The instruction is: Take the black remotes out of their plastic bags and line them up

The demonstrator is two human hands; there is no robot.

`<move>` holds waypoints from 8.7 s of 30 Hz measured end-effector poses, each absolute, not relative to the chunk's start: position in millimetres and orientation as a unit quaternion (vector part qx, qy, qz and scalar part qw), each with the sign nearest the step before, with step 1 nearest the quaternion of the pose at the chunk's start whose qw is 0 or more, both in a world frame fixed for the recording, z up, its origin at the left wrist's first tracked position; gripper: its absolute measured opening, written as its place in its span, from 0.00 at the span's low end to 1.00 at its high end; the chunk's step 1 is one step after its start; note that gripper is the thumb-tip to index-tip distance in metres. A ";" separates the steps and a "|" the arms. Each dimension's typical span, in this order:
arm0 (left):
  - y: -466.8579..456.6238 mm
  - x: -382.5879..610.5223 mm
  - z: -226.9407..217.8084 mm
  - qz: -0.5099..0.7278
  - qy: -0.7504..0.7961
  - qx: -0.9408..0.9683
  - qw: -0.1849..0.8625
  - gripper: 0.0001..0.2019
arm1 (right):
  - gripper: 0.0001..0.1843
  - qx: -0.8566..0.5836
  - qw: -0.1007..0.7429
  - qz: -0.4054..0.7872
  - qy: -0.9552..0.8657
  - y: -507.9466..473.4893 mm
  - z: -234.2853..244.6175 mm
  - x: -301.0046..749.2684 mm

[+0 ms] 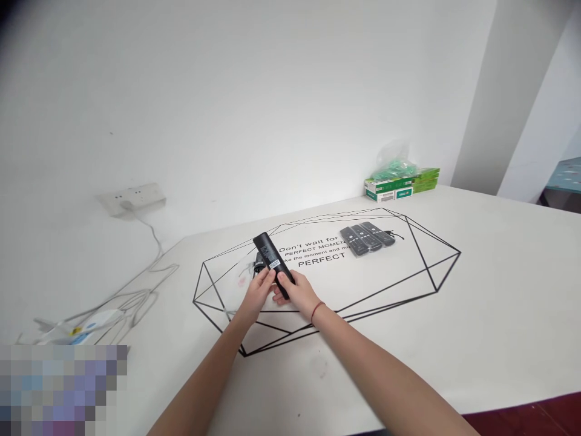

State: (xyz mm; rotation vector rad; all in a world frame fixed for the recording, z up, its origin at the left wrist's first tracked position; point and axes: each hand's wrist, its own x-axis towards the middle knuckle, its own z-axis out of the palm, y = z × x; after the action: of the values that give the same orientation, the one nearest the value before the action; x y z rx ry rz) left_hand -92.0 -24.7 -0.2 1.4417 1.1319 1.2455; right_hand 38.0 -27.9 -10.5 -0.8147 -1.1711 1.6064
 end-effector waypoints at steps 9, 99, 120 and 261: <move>-19.6 -100.1 -0.1 0.549 0.474 0.570 0.386 0.22 | 0.17 -0.379 0.334 0.660 -0.557 -20.7 -0.7 64.7; -15.4 -126.1 4.1 0.246 0.593 0.765 -0.047 0.16 | 0.31 -0.683 0.487 0.269 -0.473 28.3 -20.1 145.7; -36.6 -76.5 13.4 0.628 0.391 0.444 0.506 0.21 | 0.25 -0.339 0.360 0.692 -0.526 -40.8 -1.5 46.9; -33.7 -60.9 12.9 0.090 0.563 0.818 0.081 0.04 | 0.20 -0.665 0.309 0.109 -0.671 16.4 -36.2 110.3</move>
State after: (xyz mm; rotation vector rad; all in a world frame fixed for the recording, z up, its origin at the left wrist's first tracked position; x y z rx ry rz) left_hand -60.9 -33.7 12.9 2.4443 1.6830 0.2694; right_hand 110.3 16.4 -36.2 -1.7575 -1.7728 0.2883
